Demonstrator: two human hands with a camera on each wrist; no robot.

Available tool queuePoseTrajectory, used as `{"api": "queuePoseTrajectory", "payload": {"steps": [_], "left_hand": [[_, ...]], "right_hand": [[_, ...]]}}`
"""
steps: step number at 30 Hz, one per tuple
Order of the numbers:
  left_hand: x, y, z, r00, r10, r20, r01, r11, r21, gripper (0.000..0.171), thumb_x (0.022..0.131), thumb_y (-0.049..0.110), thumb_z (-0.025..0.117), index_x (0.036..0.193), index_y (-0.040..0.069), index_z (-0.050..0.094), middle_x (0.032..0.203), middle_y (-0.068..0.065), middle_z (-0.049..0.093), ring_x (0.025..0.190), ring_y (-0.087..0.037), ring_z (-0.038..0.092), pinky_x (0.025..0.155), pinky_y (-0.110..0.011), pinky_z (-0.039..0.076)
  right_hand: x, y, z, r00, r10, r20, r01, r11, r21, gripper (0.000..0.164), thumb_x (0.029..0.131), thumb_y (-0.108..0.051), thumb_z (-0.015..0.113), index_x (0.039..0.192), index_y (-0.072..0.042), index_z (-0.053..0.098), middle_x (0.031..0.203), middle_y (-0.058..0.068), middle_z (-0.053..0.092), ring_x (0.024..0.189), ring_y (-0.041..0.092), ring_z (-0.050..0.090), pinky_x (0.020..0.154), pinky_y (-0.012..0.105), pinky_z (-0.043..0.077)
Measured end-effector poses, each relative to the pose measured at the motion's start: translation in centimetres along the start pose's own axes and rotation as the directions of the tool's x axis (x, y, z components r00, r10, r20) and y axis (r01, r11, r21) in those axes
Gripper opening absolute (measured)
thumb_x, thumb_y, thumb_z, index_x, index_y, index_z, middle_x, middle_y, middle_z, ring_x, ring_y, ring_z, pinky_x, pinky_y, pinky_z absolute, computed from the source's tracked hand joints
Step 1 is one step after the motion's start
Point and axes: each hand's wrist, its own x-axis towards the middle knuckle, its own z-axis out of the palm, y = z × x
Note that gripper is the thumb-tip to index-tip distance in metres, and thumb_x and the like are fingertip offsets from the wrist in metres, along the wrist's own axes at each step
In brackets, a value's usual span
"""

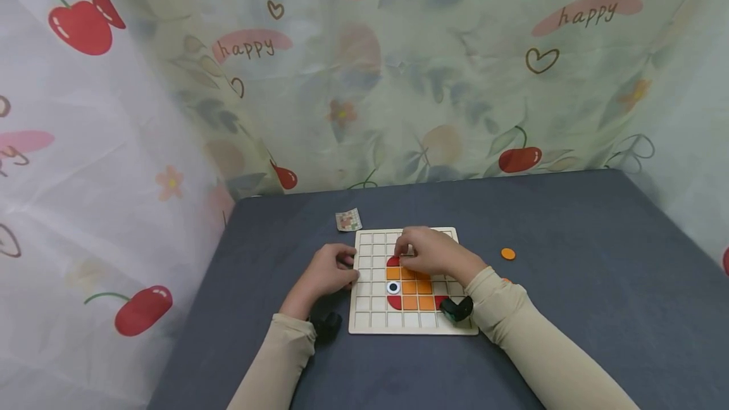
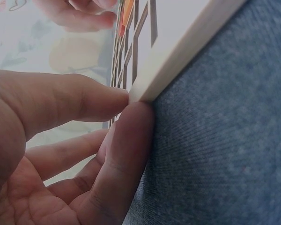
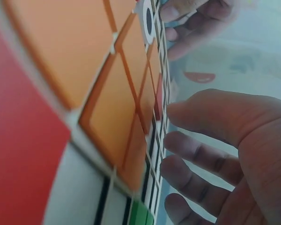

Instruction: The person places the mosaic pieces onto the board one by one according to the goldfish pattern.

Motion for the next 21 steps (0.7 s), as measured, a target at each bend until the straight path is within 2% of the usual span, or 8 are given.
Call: {"api": "queuePoseTrajectory", "payload": {"steps": [6, 13, 21], "left_hand": [[0.0, -0.1, 0.0, 1.000, 0.007, 0.005, -0.007, 1.000, 0.001, 0.052, 0.087, 0.002, 0.075, 0.138, -0.004, 0.066, 0.109, -0.016, 0.069, 0.068, -0.016, 0.071, 0.062, -0.033, 0.065], [-0.1, 0.0, 0.0, 1.000, 0.000, 0.005, -0.001, 1.000, 0.003, 0.052, 0.087, 0.002, 0.075, 0.138, -0.004, 0.065, 0.110, -0.017, 0.068, 0.068, -0.016, 0.070, 0.062, -0.033, 0.065], [0.0, 0.0, 0.1, 1.000, 0.016, 0.007, -0.016, 1.000, 0.009, 0.054, 0.087, 0.002, 0.075, 0.139, -0.005, 0.064, 0.110, -0.017, 0.068, 0.069, -0.016, 0.071, 0.062, -0.034, 0.065]], "right_hand": [[-2.1, 1.8, -1.2, 0.999, 0.039, -0.035, -0.037, 0.998, 0.054, 0.012, 0.097, -0.017, 0.074, 0.107, -0.018, 0.080, 0.106, -0.002, 0.069, 0.085, 0.012, 0.059, 0.077, 0.030, 0.056], [-6.0, 4.5, -3.3, 0.991, 0.094, -0.091, -0.085, 0.991, 0.100, 0.016, 0.098, -0.017, 0.075, 0.112, -0.011, 0.078, 0.104, 0.001, 0.070, 0.081, 0.014, 0.058, 0.070, 0.030, 0.053], [-10.3, 8.2, -4.9, 0.976, 0.111, -0.186, -0.097, 0.992, 0.084, 0.015, 0.096, -0.013, 0.078, 0.111, -0.009, 0.079, 0.104, 0.002, 0.071, 0.083, 0.012, 0.059, 0.071, 0.028, 0.055]]}}
